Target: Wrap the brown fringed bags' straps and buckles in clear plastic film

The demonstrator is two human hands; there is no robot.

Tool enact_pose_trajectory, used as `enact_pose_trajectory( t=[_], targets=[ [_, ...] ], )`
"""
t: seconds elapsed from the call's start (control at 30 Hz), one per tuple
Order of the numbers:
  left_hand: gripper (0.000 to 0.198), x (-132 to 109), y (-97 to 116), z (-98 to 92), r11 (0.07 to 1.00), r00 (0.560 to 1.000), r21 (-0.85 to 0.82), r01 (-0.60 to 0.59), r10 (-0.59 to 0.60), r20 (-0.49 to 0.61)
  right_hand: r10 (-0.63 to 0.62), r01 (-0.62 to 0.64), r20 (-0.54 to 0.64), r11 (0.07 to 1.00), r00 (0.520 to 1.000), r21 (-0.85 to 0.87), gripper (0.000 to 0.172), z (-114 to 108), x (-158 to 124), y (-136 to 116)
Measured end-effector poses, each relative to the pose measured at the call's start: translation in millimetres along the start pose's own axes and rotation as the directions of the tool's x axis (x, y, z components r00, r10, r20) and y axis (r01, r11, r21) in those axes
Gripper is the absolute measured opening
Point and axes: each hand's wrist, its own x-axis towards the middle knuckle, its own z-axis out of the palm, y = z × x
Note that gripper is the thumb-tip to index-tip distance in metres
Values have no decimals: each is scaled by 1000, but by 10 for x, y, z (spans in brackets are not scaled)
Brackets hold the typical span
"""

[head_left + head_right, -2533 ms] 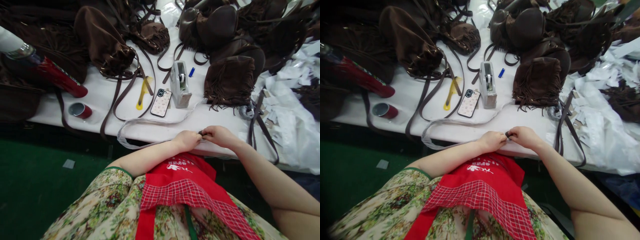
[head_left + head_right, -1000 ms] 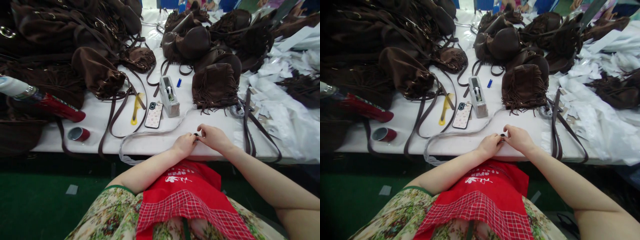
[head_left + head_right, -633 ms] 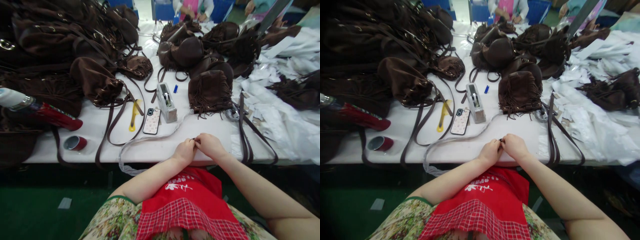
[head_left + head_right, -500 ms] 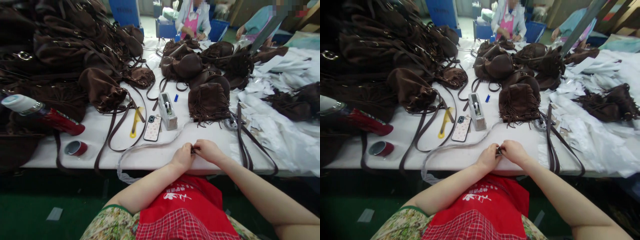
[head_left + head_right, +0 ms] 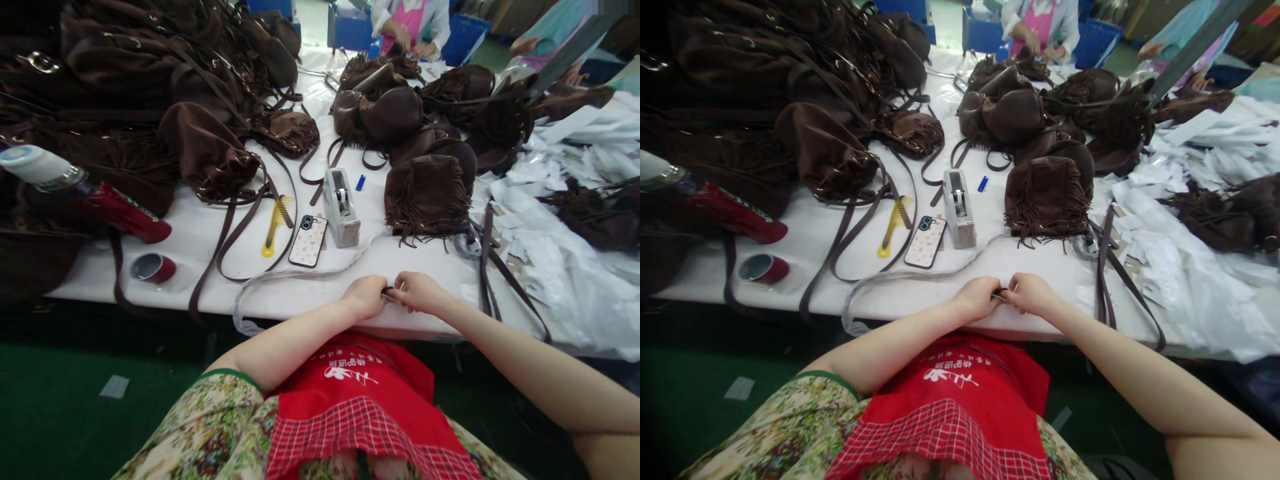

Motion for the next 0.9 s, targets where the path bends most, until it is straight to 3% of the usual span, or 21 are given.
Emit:
enact_pose_trajectory(
  t=[0.07,0.13,0.23,0.37,0.53,0.63,0.77,0.9],
  targets=[
    [22,-46,63,88,998,998,17,53,-52,-44,53,-70,108,986,993,153,18,75,-4,-23],
    [21,-76,95,119,996,995,33,84,-82,-62,60,-78,99,979,993,189,19,102,0,-42],
    [26,-108,68,33,996,998,51,70,-69,-14,-81,80,13,996,997,43,18,36,17,-48],
    [38,-192,-27,-126,994,1000,110,15,-12,-25,-369,366,44,891,929,-268,17,-118,61,-66],
    [27,-293,-94,-83,953,985,261,-156,170,-34,-470,471,98,802,877,-366,20,-164,115,-104],
    [23,-262,-93,-23,943,981,273,-189,196,4,-437,433,60,846,897,-311,24,-138,126,-123],
    [23,-178,2,56,977,998,210,-39,48,-38,-203,202,-2,971,979,-127,22,-70,108,-193],
    [23,-208,77,99,978,998,205,27,-15,-57,-108,109,23,991,994,-81,22,-6,98,-226]
  ],
)
